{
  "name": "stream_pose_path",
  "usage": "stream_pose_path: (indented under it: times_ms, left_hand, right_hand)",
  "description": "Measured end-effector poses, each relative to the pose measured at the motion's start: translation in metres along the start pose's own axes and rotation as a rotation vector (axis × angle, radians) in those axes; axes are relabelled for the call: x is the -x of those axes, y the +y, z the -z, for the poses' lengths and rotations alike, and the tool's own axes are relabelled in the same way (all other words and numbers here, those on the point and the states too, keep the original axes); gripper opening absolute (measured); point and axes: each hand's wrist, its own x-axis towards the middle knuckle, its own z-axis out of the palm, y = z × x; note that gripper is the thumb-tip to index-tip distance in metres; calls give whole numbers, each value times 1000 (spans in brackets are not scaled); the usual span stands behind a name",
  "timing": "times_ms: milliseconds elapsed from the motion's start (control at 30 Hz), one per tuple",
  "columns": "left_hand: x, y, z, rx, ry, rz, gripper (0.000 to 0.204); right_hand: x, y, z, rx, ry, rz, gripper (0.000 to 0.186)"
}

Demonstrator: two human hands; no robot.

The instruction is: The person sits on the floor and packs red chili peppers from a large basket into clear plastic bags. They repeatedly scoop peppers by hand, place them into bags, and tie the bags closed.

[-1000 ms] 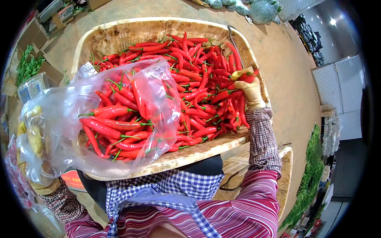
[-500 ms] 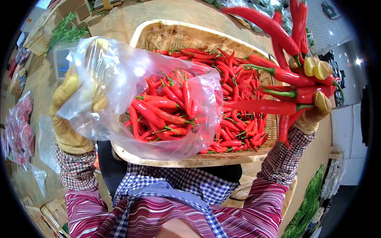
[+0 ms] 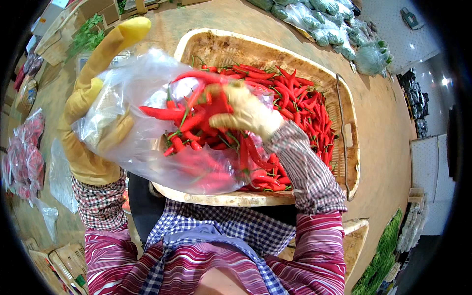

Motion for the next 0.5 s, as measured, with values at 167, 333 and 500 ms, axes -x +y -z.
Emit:
stream_pose_path:
  times_ms: [167,333,500]
  left_hand:
    - [-12,6,18,-63,-106,-15,52]
    - [-1,12,25,-394,98,-66,56]
    - [2,16,23,-1267,-46,-210,55]
  right_hand:
    - [-4,-1,-10,-220,138,163,61]
    - [55,-10,29,-497,140,-409,40]
    - [88,-2,-58,270,118,-634,52]
